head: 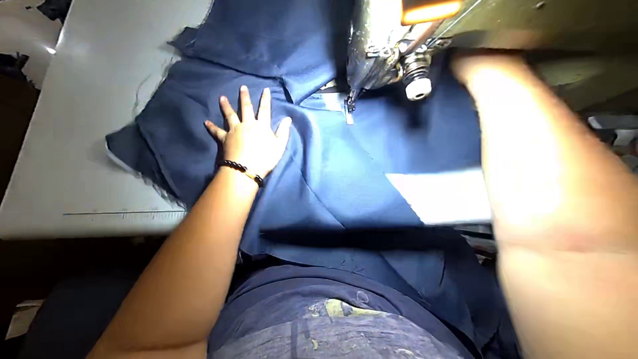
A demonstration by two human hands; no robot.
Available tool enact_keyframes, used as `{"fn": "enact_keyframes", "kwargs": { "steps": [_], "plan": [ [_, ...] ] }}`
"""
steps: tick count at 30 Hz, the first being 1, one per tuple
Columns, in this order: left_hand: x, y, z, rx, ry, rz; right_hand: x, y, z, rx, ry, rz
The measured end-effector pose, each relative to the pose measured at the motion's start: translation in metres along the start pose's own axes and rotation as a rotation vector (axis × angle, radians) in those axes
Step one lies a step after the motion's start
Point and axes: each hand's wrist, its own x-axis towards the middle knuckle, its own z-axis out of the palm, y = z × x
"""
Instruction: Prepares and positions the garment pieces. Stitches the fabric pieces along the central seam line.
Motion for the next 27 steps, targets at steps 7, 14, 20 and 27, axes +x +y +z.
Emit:
{"fn": "enact_keyframes", "kwargs": {
  "steps": [7, 14, 20, 27],
  "plan": [
    [-0.011, 0.011, -0.034, 0.036, -0.245, -0.060, -0.113, -0.006, 0.000, 0.559, 0.023, -0.690],
    [0.025, -0.031, -0.042, -0.075, 0.229, 0.378, -0.245, 0.136, 0.085, 0.559, -0.629, 0.004],
    [0.041, -0.032, -0.010, -0.038, 0.002, 0.335, -0.240, 0.052, 0.125, 0.626, -0.710, 0.160],
    [0.018, -0.053, -0.022, 0.038, -0.112, 0.328, -0.244, 0.050, 0.049, 1.014, -0.603, -0.097]
  ]
}}
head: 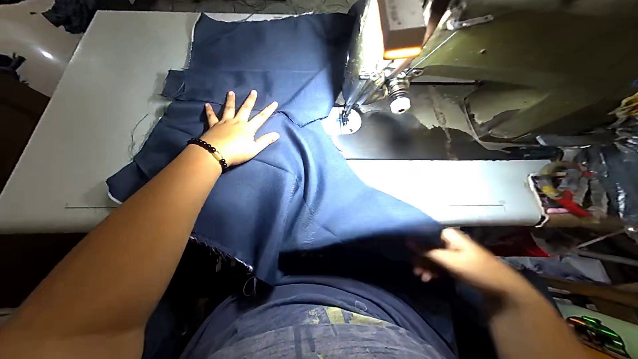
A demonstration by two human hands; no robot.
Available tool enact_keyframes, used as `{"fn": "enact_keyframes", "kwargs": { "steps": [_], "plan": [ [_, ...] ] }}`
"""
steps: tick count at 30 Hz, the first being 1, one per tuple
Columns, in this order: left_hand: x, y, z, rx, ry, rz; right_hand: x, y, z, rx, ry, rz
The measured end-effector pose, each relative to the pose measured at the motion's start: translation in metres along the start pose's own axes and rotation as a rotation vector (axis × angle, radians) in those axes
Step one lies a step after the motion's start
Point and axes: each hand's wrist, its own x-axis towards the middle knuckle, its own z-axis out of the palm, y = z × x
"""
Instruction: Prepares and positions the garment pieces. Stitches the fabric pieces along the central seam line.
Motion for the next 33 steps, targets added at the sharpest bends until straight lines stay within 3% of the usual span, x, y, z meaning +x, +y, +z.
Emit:
{"fn": "enact_keyframes", "kwargs": {
  "steps": [3, 6, 7, 9, 11, 14, 16, 18, 20, 23, 25, 28, 31, 33],
  "plan": [
    [0.003, -0.006, 0.000, 0.033, 0.141, 0.126, 0.025, -0.031, -0.042, -0.112, 0.075, 0.111],
    [0.010, -0.007, 0.007, -0.016, 0.138, 0.071, 0.090, -0.074, -0.074, -0.561, 0.004, 0.235],
    [0.006, -0.001, 0.008, -0.035, 0.092, -0.005, 0.113, -0.090, -0.083, -0.765, 0.084, 0.217],
    [-0.014, 0.024, 0.001, -0.018, -0.017, -0.171, 0.150, -0.115, -0.096, -1.020, 0.437, 0.130],
    [-0.048, 0.058, -0.011, 0.100, -0.101, -0.228, 0.177, -0.123, -0.109, -1.037, 0.579, 0.022],
    [-0.080, 0.081, -0.010, 0.168, -0.089, -0.111, 0.190, -0.131, -0.088, -1.073, 0.464, 0.036],
    [-0.076, 0.070, 0.004, 0.100, 0.079, 0.052, 0.193, -0.130, -0.078, -1.097, 0.441, 0.049],
    [-0.064, 0.056, 0.013, 0.043, 0.189, 0.231, 0.189, -0.115, -0.078, -0.986, 0.527, -0.070],
    [-0.056, 0.047, 0.019, 0.036, 0.182, 0.371, 0.166, -0.101, -0.065, -0.838, 0.632, -0.237],
    [-0.045, 0.036, 0.037, 0.002, 0.146, 0.496, 0.118, -0.071, -0.013, -0.709, 0.553, -0.326],
    [-0.042, 0.041, 0.046, -0.016, 0.174, 0.489, 0.105, -0.045, 0.002, -0.832, 0.462, -0.294],
    [-0.053, 0.084, 0.056, -0.037, 0.182, 0.369, 0.120, -0.021, -0.051, -1.017, 0.448, -0.287],
    [-0.063, 0.141, 0.061, -0.071, 0.149, 0.208, 0.138, -0.037, -0.106, -1.085, 0.524, -0.101],
    [-0.061, 0.162, 0.058, -0.074, 0.089, 0.137, 0.133, -0.068, -0.098, -1.075, 0.594, -0.092]
  ]
}}
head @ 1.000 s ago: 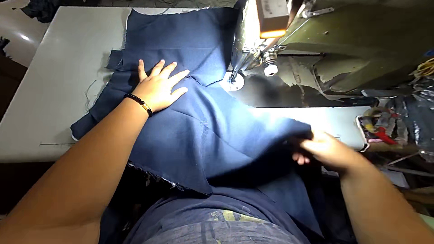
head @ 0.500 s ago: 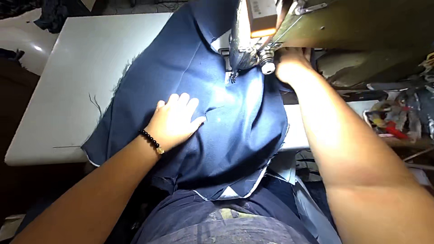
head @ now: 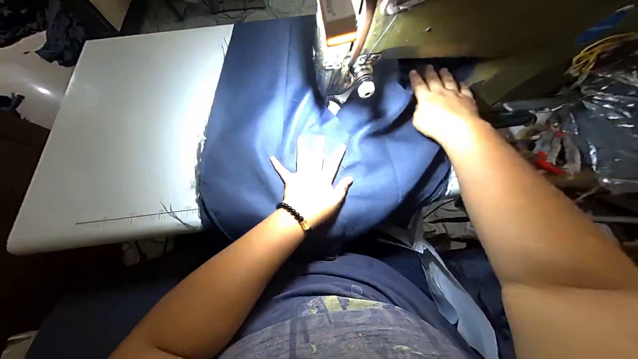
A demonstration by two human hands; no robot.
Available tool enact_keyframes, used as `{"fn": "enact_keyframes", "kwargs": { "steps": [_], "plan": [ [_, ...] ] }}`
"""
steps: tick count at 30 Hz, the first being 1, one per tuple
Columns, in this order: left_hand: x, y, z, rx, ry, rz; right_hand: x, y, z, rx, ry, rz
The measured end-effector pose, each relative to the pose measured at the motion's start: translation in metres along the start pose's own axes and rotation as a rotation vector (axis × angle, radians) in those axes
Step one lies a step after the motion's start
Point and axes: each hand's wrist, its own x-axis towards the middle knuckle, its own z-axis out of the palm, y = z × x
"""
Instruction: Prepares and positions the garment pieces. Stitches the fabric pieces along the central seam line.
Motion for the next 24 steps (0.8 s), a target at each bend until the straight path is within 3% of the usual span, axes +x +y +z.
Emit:
{"fn": "enact_keyframes", "kwargs": {
  "steps": [2, 4, 5, 6, 7, 9, 11, 12, 14, 17, 18, 20, 22, 24],
  "plan": [
    [0.001, 0.003, -0.001, -0.005, -0.019, -0.006, -0.027, -0.042, -0.019, 0.060, 0.106, -0.097],
    [-0.001, -0.003, 0.000, 0.000, -0.001, 0.032, -0.078, -0.079, -0.021, 0.209, 0.233, -0.366],
    [-0.002, -0.006, 0.000, 0.001, -0.002, 0.055, -0.109, -0.092, -0.014, 0.348, 0.177, -0.509],
    [-0.004, -0.008, 0.001, 0.006, -0.010, 0.073, -0.136, -0.100, 0.000, 0.464, 0.012, -0.622],
    [-0.007, -0.009, 0.002, 0.004, -0.008, 0.080, -0.158, -0.103, 0.015, 0.486, -0.283, -0.672],
    [-0.016, -0.006, 0.001, -0.019, -0.052, 0.075, -0.175, -0.101, 0.048, 0.295, -0.805, -0.547],
    [-0.025, -0.003, 0.000, -0.027, -0.095, 0.088, -0.181, -0.088, 0.079, 0.112, -1.021, -0.324],
    [-0.027, -0.004, -0.004, -0.039, -0.120, 0.089, -0.178, -0.082, 0.077, 0.103, -1.048, -0.302],
    [-0.027, -0.007, -0.013, -0.087, -0.085, 0.108, -0.175, -0.074, 0.051, 0.322, -0.869, -0.488],
    [-0.001, -0.013, -0.032, -0.207, 0.176, 0.246, -0.161, -0.080, 0.019, 0.862, -0.206, -0.655],
    [0.015, -0.015, -0.040, -0.256, 0.230, 0.331, -0.149, -0.086, 0.014, 1.000, -0.035, -0.608],
    [0.048, -0.021, -0.050, -0.283, 0.216, 0.475, -0.124, -0.096, 0.014, 1.277, 0.145, -0.396],
    [0.074, -0.030, -0.047, -0.230, 0.142, 0.520, -0.103, -0.102, 0.028, 1.467, 0.211, -0.194],
    [0.087, -0.040, -0.038, -0.227, 0.137, 0.543, -0.095, -0.102, 0.046, 1.502, 0.231, -0.104]
  ]
}}
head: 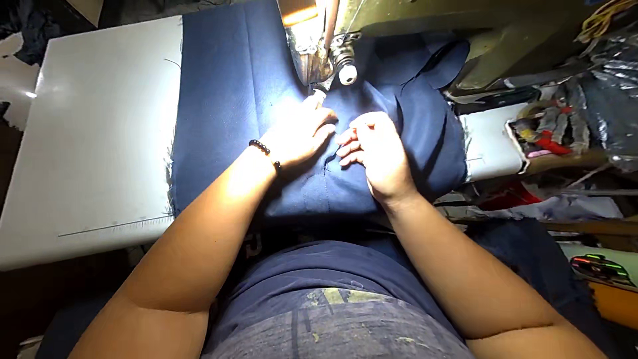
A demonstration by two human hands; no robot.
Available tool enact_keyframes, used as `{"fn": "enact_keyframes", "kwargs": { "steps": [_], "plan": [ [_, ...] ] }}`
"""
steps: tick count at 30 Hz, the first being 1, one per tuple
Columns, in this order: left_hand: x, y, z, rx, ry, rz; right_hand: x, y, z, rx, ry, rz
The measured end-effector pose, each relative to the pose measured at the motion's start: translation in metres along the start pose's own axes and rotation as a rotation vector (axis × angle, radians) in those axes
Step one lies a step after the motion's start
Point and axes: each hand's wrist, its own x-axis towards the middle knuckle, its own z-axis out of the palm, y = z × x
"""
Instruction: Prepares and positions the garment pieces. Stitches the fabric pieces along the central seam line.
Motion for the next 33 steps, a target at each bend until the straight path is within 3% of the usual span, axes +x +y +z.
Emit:
{"fn": "enact_keyframes", "kwargs": {
  "steps": [12, 21, 33],
  "plan": [
    [-0.010, -0.023, 0.008, -0.196, 0.288, 0.163, -0.012, 0.010, 0.002, -0.673, -0.239, -0.268],
    [-0.012, -0.030, 0.009, -0.177, 0.289, 0.242, -0.011, 0.011, 0.008, -0.751, -0.213, -0.278],
    [-0.014, -0.031, 0.012, -0.323, 0.262, 0.086, 0.011, 0.003, 0.011, -0.742, -0.217, -0.195]
  ]
}}
